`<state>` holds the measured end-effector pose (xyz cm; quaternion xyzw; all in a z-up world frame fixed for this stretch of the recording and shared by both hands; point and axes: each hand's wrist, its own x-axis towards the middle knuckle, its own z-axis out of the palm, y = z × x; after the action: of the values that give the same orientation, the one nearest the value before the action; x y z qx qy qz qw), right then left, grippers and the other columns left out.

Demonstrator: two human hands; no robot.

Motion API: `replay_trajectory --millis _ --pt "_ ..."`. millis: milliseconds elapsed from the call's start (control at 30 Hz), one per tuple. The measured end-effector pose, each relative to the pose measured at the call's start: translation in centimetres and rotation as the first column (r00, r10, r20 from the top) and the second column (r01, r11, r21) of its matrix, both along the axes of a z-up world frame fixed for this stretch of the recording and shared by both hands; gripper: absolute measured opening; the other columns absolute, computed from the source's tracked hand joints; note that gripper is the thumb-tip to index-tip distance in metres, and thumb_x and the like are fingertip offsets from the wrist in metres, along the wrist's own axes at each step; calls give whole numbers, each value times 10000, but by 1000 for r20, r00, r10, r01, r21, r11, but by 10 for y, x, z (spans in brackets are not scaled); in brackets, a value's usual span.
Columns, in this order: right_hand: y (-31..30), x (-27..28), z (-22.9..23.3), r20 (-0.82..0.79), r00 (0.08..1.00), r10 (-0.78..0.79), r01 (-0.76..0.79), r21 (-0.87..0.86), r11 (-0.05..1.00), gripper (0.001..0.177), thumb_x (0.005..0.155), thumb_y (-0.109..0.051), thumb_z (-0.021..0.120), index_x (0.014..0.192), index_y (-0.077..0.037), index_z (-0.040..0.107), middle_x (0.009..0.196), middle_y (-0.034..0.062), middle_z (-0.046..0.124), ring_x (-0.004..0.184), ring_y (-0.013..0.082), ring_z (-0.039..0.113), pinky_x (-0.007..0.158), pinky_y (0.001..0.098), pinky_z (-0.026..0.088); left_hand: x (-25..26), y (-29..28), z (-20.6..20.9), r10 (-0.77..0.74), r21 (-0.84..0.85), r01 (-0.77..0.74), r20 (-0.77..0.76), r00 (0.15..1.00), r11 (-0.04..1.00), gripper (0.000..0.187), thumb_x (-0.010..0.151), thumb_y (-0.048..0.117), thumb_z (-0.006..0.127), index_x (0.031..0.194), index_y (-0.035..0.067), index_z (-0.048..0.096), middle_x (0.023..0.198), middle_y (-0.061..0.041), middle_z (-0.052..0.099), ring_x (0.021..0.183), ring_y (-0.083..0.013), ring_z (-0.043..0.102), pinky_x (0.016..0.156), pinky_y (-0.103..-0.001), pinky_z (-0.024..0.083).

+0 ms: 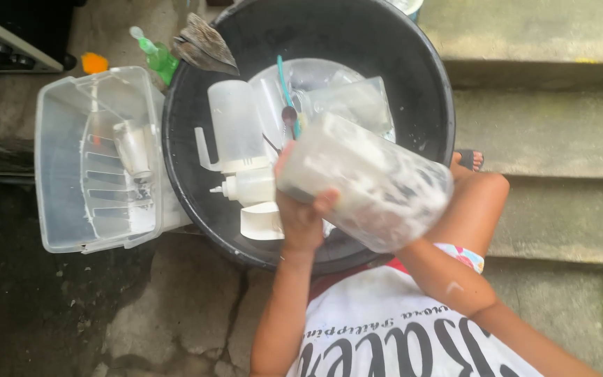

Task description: Washing various plastic containers, bottles, and a spoon in a large black basin with soapy water and a sponge.

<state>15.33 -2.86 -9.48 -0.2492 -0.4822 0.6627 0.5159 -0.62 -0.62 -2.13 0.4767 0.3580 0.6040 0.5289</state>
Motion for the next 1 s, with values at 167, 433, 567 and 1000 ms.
replay_trajectory --millis 167,433,567,1000 --pt "-13 7 2 215 977 11 -43 143 989 461 1023 -162 615 1447 2 533 1465 173 547 1310 333 525 1110 436 419 -32 29 -23 98 -166 -47 313 945 985 934 798 355 860 1502 -50 399 1378 -138 543 1263 -263 550 1086 -419 484" --pt "5 -4 -71 -271 957 -102 -64 -542 838 434 1003 -198 617 1402 -27 588 1334 121 632 1155 228 627 969 376 522 -32 37 -58 146 -280 -5 486 862 960 730 867 274 776 1469 10 457 1330 -86 582 1212 -227 590 1037 -397 519" --pt "-12 -15 12 -149 978 145 -190 -361 913 472 962 -196 639 1396 -16 597 1339 93 627 1164 166 617 962 317 516 -62 51 -39 179 -284 -43 471 864 958 691 893 311 753 1425 -41 487 1238 -134 644 1104 -284 663 943 -438 583" --pt "-9 -35 64 579 767 -276 -9 439 898 342 881 -157 779 1197 -84 670 1168 95 730 1119 191 722 991 305 563 -93 48 -63 173 -341 54 599 782 939 788 913 600 609 1502 105 439 1458 -97 536 1320 -287 544 1066 -498 483"
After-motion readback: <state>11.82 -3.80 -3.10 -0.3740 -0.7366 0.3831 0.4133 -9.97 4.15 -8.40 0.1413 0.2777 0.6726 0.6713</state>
